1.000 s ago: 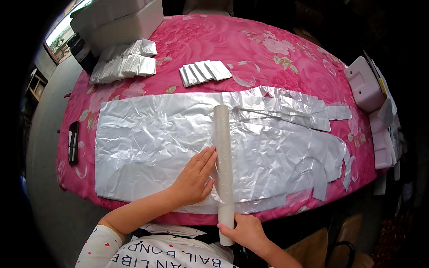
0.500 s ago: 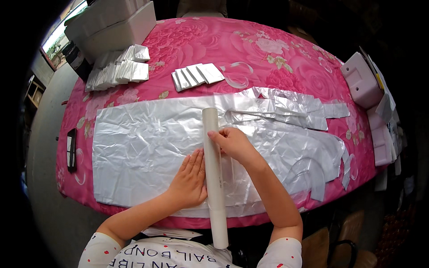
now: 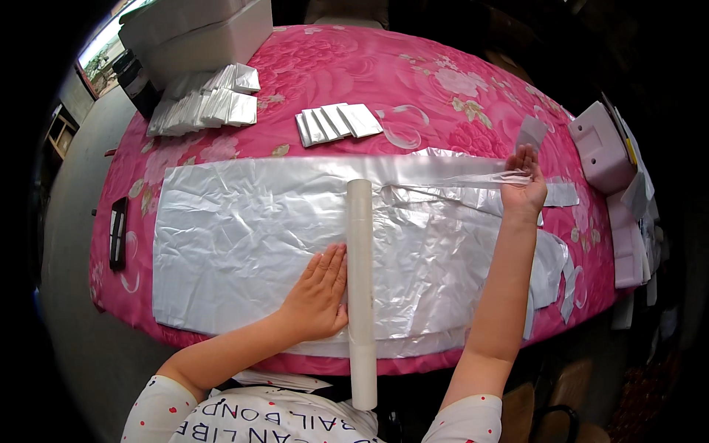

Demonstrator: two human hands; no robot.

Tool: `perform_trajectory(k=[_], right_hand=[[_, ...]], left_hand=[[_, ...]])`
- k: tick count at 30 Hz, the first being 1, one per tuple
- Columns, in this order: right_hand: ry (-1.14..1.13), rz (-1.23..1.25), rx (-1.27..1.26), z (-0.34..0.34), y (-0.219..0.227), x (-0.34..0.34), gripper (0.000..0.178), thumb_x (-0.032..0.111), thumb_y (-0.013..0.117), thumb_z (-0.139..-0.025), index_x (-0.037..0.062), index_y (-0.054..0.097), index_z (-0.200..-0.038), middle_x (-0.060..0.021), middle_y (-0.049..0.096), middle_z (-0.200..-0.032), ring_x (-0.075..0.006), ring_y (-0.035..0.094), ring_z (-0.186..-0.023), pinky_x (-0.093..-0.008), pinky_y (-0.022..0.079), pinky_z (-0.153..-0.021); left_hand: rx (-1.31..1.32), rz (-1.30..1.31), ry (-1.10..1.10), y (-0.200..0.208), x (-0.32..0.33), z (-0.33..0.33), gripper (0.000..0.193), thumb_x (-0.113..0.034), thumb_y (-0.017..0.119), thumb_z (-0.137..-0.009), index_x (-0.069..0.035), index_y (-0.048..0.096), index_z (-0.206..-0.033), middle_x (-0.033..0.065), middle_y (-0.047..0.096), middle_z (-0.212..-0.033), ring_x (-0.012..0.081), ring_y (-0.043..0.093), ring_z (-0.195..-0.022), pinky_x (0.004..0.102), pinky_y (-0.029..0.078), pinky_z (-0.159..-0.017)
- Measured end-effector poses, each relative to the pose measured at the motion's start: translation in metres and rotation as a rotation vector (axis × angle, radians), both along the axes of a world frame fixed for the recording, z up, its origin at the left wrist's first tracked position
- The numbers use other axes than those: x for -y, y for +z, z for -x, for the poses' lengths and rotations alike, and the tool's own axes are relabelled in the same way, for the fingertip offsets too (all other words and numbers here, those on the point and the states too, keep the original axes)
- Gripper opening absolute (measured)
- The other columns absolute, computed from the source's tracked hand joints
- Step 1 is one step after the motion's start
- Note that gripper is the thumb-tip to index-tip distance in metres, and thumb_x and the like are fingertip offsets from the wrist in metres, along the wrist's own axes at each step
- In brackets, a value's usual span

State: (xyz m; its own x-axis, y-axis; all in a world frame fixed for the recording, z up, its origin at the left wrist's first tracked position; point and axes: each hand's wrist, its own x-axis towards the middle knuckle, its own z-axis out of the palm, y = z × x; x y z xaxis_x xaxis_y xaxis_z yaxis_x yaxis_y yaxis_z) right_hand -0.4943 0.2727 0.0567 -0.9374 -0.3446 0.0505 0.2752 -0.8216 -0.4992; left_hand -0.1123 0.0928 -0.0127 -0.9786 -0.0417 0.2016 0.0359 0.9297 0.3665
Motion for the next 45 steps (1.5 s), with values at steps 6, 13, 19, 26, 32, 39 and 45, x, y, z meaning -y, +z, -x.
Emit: perform_trajectory(k=[6, 13, 19, 26, 32, 39, 45], right_hand=[[-0.071, -0.484, -0.422, -0.152, 0.083, 0.099, 0.036, 0.022, 0.03, -0.098, 0.0038, 0.047, -0.125, -0.0125, 0.052, -0.127, -0.0232, 0.047, -0.12, -0.033, 0.035, -0.102], [0.67, -0.784, -1.012, -0.36, 0.013, 0.233, 0.031, 0.019, 0.046, -0.093, 0.0014, 0.053, -0.118, -0.0198, 0.058, -0.108, -0.0297, 0.055, -0.103, -0.0333, 0.04, -0.089], [0.741, -0.926, -1.586, -0.432, -0.065, 0.271, 0.048, 0.025, 0.048, -0.089, -0.0026, 0.042, -0.128, -0.0235, 0.04, -0.133, -0.0398, 0.029, -0.129, -0.0443, 0.027, -0.104], [0.5, -0.863, -1.525, -0.352, -0.004, 0.173, 0.049, 0.024, 0.059, -0.084, 0.0008, 0.047, -0.125, -0.0188, 0.04, -0.135, -0.0359, 0.03, -0.13, -0.0437, 0.027, -0.105], [0.082, -1.232, -1.387, -0.267, -0.014, 0.051, 0.038, 0.017, 0.06, -0.082, 0.0022, 0.055, -0.117, -0.0144, 0.052, -0.125, -0.0334, 0.045, -0.12, -0.0401, 0.037, -0.098], [0.379, -1.319, -1.729, -0.258, -0.029, 0.025, 0.056, 0.04, 0.053, -0.085, 0.0051, 0.047, -0.128, -0.0154, 0.038, -0.138, -0.0343, 0.035, -0.128, -0.0421, 0.031, -0.104], [0.414, -1.269, -1.86, -0.268, -0.036, 0.05, 0.066, 0.052, 0.045, -0.085, 0.007, 0.041, -0.133, -0.0143, 0.034, -0.141, -0.0324, 0.022, -0.135, -0.0439, 0.018, -0.109]], left_hand=[[0.017, -0.025, 0.007, 0.002, 0.001, -0.004, 0.071, -0.026, 0.042, -0.076, 0.017, 0.027, -0.131, 0.0315, 0.023, -0.14, 0.0395, 0.017, -0.135, 0.0456, 0.011, -0.111], [-0.089, 0.17, 0.031, -0.025, 0.002, -0.002, 0.07, -0.036, 0.041, -0.084, 0.014, 0.028, -0.132, 0.0297, 0.023, -0.141, 0.0394, 0.018, -0.135, 0.0471, 0.014, -0.11], [-0.028, 0.352, 0.008, -0.03, 0.0, 0.004, 0.072, -0.039, 0.036, -0.085, 0.013, 0.024, -0.134, 0.0276, 0.02, -0.143, 0.0389, 0.016, -0.136, 0.0474, 0.011, -0.11], [-0.143, 0.055, 0.061, -0.006, 0.019, -0.018, 0.063, -0.027, 0.043, -0.084, 0.009, 0.029, -0.134, 0.0274, 0.025, -0.141, 0.0388, 0.019, -0.135, 0.0475, 0.017, -0.109], [-0.152, -1.543, 0.239, 0.011, 0.053, 0.044, 0.058, -0.027, 0.045, -0.091, 0.005, 0.027, -0.136, 0.0195, 0.035, -0.137, 0.0289, 0.034, -0.128, 0.0359, 0.027, -0.107], [0.063, -2.157, 0.365, 0.026, 0.077, 0.076, 0.066, -0.044, 0.032, -0.094, 0.008, 0.026, -0.133, 0.0189, 0.04, -0.132, 0.0243, 0.04, -0.123, 0.0344, 0.033, -0.103], [0.046, -1.705, 0.398, 0.039, 0.092, 0.028, 0.061, -0.047, 0.029, -0.095, 0.004, 0.036, -0.128, 0.0166, 0.05, -0.123, 0.0232, 0.05, -0.113, 0.0331, 0.039, -0.097]])
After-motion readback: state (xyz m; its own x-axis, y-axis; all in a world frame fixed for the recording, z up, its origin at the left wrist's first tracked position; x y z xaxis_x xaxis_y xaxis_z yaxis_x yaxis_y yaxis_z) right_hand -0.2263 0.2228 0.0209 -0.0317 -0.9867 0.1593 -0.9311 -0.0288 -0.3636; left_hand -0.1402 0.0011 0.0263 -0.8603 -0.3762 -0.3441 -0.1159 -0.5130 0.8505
